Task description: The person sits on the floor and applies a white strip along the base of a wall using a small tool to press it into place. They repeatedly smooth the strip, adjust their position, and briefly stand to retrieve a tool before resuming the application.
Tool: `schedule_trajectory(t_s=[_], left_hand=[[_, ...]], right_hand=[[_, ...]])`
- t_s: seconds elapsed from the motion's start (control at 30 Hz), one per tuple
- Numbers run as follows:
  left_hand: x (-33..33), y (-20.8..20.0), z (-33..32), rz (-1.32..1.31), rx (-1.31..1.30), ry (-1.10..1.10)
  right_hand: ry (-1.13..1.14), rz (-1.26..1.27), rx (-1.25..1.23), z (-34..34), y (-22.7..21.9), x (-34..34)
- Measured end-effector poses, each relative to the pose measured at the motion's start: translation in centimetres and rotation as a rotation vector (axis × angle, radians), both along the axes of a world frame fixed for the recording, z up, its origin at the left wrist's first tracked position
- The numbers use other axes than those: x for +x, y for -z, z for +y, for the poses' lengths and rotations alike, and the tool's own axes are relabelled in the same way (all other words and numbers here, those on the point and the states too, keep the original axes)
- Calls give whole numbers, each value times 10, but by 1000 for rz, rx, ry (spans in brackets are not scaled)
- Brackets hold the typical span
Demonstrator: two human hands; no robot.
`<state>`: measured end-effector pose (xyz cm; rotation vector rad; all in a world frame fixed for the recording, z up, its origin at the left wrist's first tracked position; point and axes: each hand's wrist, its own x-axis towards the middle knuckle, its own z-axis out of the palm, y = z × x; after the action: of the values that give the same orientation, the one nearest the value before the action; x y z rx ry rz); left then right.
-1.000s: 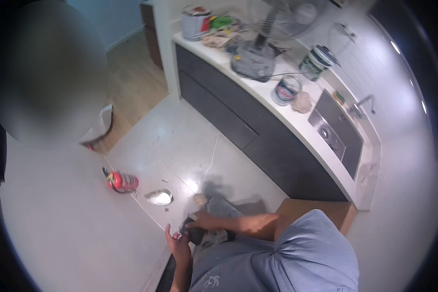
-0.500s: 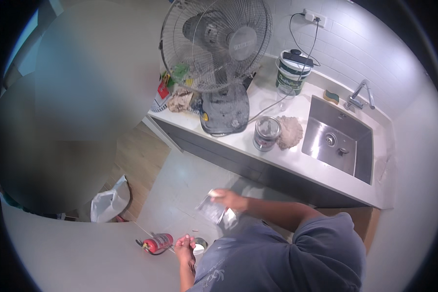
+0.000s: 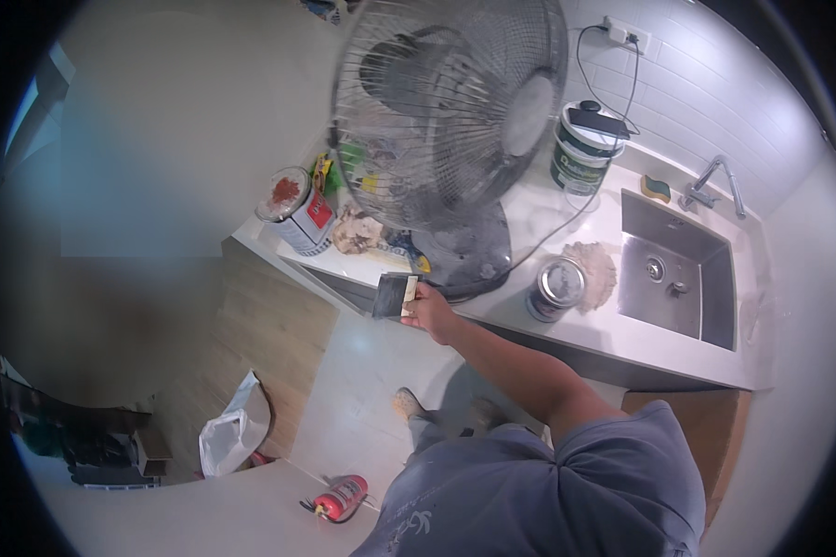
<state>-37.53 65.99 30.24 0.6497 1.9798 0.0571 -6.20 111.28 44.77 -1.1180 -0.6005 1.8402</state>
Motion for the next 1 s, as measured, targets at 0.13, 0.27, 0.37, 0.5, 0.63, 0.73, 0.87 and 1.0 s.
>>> schedule_trajectory(t_s=[0.13,0.27,0.37,0.5,0.63,0.73,0.87,1.0], left_hand=[[-40,-48,108,-185,150,-157],[-87,-101,198,-403,264,-258],[-116,-141,250,-567,266,-209],[-130,-181,298,-771,143,-90],[-132,-211,330,-870,-29,21],[-128,-228,355,-859,-130,127],[-104,-236,394,-906,-96,368],[-73,-233,412,-1222,75,399]], right_hand=[[181,63,-53,46,12,-45],[363,52,-101,81,30,-78],[556,3,40,86,47,-95],[647,-328,175,63,58,-101],[625,-612,73,43,42,-94],[517,-669,99,34,21,-89],[425,-410,122,-17,-1,-82],[378,-599,-102,-104,-14,-55]])
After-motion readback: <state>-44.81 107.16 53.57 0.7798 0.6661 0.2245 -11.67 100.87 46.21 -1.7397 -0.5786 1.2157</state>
